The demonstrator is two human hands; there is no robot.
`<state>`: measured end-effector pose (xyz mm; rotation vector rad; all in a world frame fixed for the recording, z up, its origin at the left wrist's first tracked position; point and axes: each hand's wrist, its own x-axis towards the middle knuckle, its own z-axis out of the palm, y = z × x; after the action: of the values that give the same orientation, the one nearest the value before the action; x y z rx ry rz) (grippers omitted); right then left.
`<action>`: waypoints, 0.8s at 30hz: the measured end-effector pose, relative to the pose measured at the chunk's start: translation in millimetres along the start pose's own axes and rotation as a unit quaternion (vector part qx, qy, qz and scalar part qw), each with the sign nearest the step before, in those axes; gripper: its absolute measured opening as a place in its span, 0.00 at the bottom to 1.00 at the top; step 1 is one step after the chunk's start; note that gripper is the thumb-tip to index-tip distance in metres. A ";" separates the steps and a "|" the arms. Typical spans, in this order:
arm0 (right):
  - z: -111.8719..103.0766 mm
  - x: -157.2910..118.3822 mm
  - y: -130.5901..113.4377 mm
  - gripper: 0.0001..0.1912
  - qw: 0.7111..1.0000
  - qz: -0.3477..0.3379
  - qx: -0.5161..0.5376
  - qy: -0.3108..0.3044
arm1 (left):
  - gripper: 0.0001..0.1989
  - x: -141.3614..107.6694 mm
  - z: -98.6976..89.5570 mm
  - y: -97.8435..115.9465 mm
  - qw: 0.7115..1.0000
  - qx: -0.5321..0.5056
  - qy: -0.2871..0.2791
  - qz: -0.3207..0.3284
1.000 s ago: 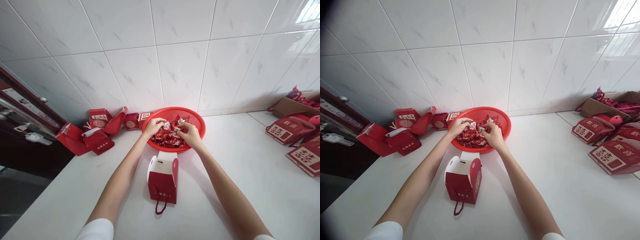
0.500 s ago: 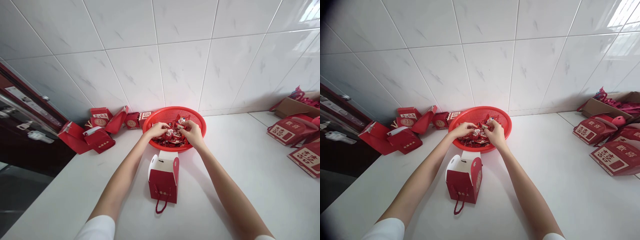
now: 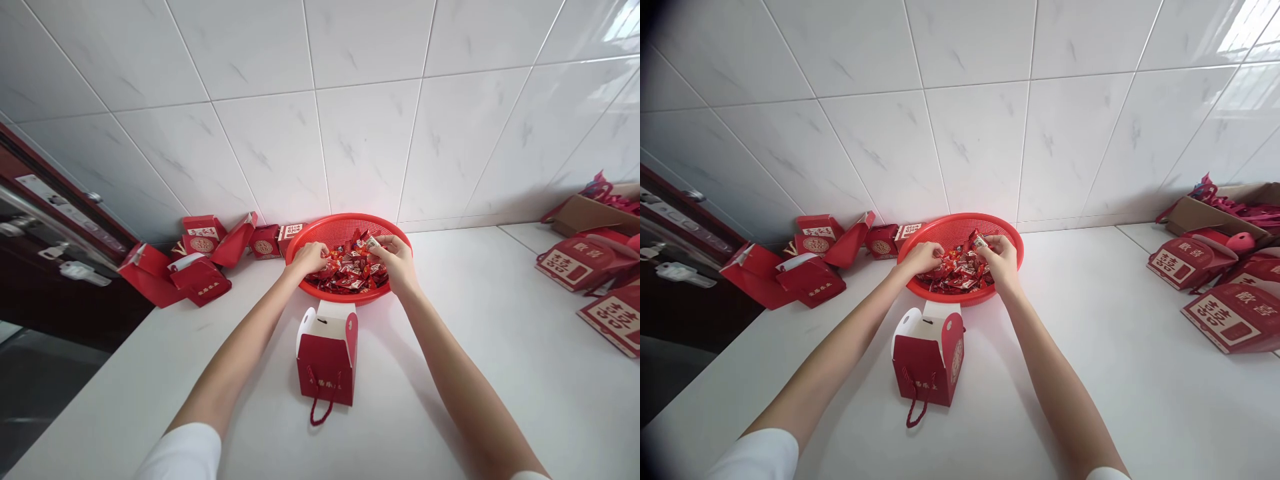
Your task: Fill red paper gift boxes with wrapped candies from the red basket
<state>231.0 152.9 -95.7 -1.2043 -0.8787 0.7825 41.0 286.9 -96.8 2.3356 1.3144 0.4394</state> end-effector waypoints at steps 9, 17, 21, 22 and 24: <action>3.1 -2.1 -1.2 0.15 1.000 0.010 0.025 0.001 | 0.02 28.7 16.5 26.6 0.984 -0.043 -0.160 0.063; 3.7 -2.5 -1.8 0.18 0.999 0.004 0.038 0.011 | 0.09 29.0 14.6 19.0 0.967 -0.186 -0.158 0.070; 4.9 -3.6 -4.4 0.18 0.998 0.014 0.056 0.023 | 0.17 23.9 5.9 15.2 0.946 -0.290 -0.124 0.073; 4.8 -3.7 -5.1 0.18 0.998 0.019 0.062 0.025 | 0.19 23.6 5.0 15.2 0.940 -0.312 -0.114 0.072; 4.3 -3.4 -6.2 0.18 0.996 0.031 0.075 0.023 | 0.23 23.0 4.3 16.1 0.929 -0.349 -0.102 0.072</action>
<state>225.9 150.6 -89.6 -1.1156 -0.7340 0.8516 66.3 298.4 -90.8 1.8109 0.7220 0.5780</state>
